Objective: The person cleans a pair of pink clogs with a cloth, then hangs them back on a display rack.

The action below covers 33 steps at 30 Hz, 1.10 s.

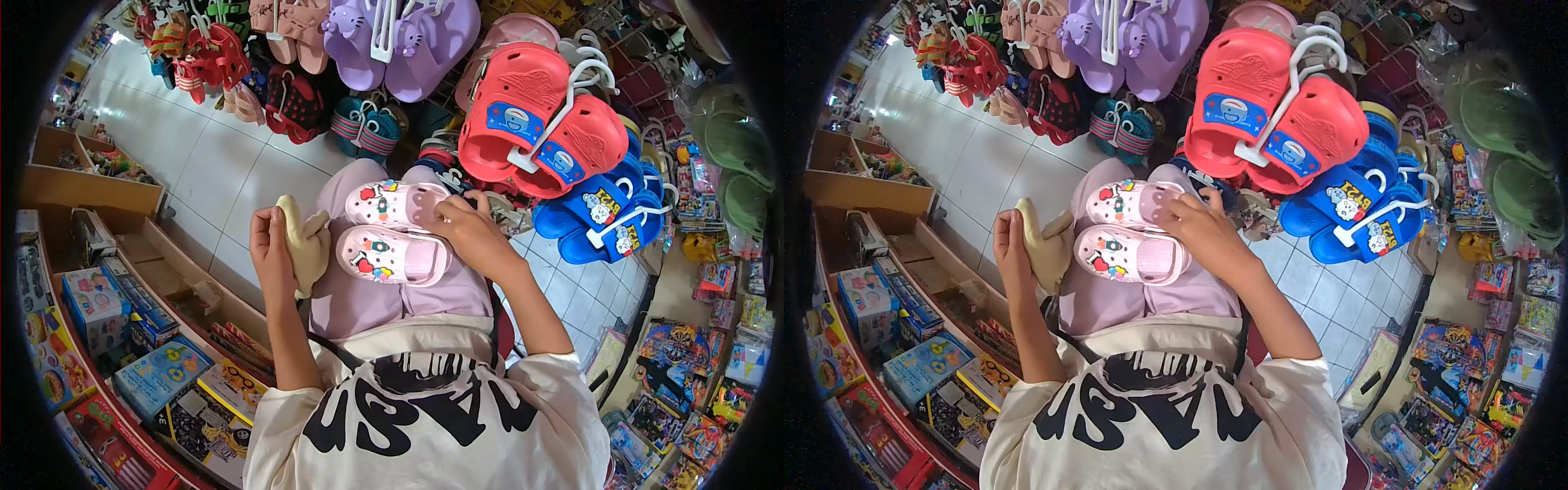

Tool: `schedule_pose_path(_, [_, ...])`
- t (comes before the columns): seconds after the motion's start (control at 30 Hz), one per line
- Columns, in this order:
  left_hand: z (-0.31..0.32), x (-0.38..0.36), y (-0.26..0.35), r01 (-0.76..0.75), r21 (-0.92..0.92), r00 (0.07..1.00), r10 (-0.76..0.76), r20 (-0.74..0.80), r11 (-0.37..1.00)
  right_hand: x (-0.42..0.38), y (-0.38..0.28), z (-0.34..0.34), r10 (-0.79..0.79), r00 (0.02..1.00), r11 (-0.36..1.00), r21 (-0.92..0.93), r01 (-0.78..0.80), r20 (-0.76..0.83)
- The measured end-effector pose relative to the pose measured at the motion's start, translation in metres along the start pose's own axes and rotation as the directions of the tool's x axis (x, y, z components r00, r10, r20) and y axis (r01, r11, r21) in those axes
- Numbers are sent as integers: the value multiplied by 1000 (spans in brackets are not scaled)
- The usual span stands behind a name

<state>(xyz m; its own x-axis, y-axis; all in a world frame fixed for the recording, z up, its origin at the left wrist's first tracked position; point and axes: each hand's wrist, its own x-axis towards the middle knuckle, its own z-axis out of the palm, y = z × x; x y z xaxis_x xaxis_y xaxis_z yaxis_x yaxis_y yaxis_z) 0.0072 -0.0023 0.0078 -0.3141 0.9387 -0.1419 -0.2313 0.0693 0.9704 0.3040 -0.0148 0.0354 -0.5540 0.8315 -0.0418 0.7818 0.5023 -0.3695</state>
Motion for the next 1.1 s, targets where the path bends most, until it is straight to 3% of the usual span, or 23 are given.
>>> schedule_pose_path(0.13, [5, 2, 1, -54, 47, 999, 54, 8, 997, -10, 8, 13, 121, 986, 971, 220, -93, -115])
schedule_pose_path(0.23, [11, 5, 4, -150, 81, 988, 147, 46, 985, -16, 10, 11, 150, 969, 913, 403, -59, -198])
schedule_pose_path(0.33, [33, 6, 17, -280, 207, 939, 223, 260, 938, -8, 1, 8, 191, 947, 883, 467, -51, -257])
schedule_pose_path(0.4, [49, 22, 7, -640, 402, 742, 389, 546, 655, 8, -1, 12, 171, 934, 910, 414, -27, -315])
schedule_pose_path(0.47, [69, 21, 2, -778, 522, 617, 271, 739, 349, 23, 3, 24, 162, 923, 925, 378, -20, -348])
schedule_pose_path(0.57, [57, 36, -40, -577, 419, 653, 88, 752, 701, 28, 9, 28, 200, 968, 889, 442, -115, -149])
schedule_pose_path(0.73, [37, 36, -46, -558, 304, 602, 125, 789, 772, 22, 6, 36, 185, 954, 918, 389, -82, -237])
schedule_pose_path(0.83, [19, 45, -41, -516, 286, 543, 50, 838, 807, 21, 7, 38, 196, 949, 917, 389, -87, -249])
schedule_pose_path(0.97, [11, 48, -21, -489, 371, 675, 73, 734, 789, 23, 10, 41, 186, 946, 913, 402, -67, -265])
schedule_pose_path(1.0, [17, 46, -19, -545, 389, 704, 153, 693, 742, 24, 9, 39, 188, 948, 912, 404, -71, -258])
schedule_pose_path(1.1, [41, 41, -16, -717, 264, 565, 317, 762, 645, 26, 7, 40, 216, 945, 908, 407, -101, -246])
